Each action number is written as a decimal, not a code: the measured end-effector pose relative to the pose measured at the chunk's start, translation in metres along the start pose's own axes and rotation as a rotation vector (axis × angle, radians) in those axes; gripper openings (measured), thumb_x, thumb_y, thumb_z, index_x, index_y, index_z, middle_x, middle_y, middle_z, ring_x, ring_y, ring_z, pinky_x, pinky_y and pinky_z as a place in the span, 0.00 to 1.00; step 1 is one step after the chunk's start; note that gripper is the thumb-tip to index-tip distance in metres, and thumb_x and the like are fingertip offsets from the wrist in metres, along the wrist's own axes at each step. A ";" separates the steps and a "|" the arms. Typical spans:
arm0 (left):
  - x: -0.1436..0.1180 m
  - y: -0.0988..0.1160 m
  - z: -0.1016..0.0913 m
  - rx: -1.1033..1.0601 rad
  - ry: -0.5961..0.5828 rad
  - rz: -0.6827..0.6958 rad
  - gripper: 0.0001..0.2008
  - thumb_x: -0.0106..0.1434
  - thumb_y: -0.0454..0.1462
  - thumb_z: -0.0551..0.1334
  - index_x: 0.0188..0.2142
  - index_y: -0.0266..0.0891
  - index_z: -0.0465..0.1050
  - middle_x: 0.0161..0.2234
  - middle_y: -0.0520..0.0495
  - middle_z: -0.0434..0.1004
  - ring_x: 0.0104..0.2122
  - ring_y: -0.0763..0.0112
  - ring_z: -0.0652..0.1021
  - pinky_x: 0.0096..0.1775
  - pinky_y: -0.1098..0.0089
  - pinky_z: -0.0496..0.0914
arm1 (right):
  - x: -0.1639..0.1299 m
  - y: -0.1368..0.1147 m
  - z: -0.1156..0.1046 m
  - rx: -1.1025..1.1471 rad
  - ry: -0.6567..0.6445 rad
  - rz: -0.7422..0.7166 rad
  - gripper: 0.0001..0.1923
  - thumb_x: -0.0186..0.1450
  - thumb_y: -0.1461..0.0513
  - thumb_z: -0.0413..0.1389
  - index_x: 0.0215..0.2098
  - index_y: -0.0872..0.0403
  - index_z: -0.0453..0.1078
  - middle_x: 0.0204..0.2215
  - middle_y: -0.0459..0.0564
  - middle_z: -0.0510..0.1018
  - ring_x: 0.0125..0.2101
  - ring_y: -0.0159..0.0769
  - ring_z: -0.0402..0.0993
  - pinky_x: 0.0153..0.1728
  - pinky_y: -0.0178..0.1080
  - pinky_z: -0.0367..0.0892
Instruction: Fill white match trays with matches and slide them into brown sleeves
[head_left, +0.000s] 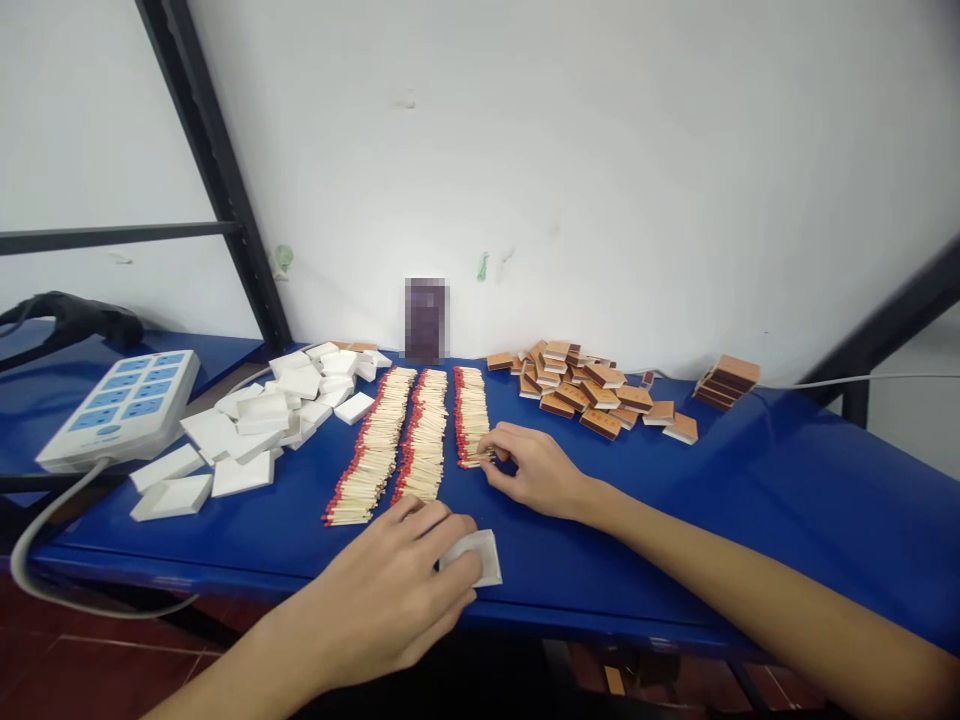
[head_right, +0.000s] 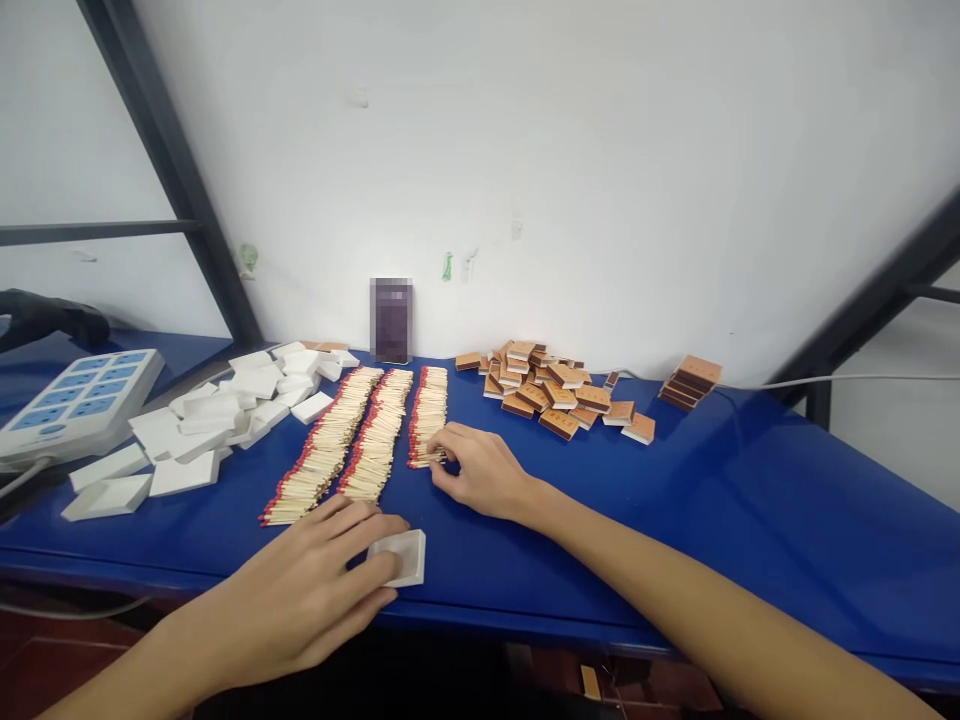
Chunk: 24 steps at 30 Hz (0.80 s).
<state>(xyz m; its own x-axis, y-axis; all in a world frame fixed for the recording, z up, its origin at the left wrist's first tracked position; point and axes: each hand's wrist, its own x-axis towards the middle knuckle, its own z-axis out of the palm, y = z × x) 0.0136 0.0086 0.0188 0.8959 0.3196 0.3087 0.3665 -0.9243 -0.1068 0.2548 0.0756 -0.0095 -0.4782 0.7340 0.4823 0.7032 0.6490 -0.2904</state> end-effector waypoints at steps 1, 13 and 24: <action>0.001 0.000 0.003 -0.001 -0.004 -0.011 0.06 0.69 0.36 0.56 0.43 0.38 0.68 0.45 0.43 0.74 0.42 0.58 0.74 0.44 0.57 0.69 | 0.000 0.000 -0.001 -0.004 -0.010 0.009 0.05 0.61 0.67 0.55 0.36 0.54 0.69 0.28 0.45 0.70 0.28 0.31 0.66 0.30 0.34 0.59; -0.020 0.000 0.017 -0.023 0.188 -0.204 0.17 0.65 0.40 0.60 0.53 0.40 0.66 0.42 0.41 0.73 0.39 0.55 0.77 0.37 0.59 0.73 | -0.002 0.000 -0.001 0.046 -0.037 -0.013 0.05 0.65 0.62 0.55 0.39 0.54 0.70 0.27 0.44 0.69 0.26 0.30 0.64 0.28 0.34 0.58; -0.026 0.005 0.033 -0.109 0.202 -0.285 0.20 0.66 0.43 0.60 0.56 0.40 0.63 0.38 0.46 0.80 0.34 0.59 0.81 0.33 0.61 0.75 | -0.002 0.000 -0.002 -0.038 -0.033 -0.001 0.14 0.66 0.60 0.54 0.49 0.55 0.71 0.33 0.49 0.72 0.30 0.34 0.68 0.31 0.37 0.64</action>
<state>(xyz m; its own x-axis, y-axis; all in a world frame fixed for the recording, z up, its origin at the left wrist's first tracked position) 0.0000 0.0023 -0.0207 0.6900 0.5299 0.4930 0.5555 -0.8244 0.1087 0.2568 0.0736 -0.0090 -0.4959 0.7399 0.4546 0.7215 0.6424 -0.2584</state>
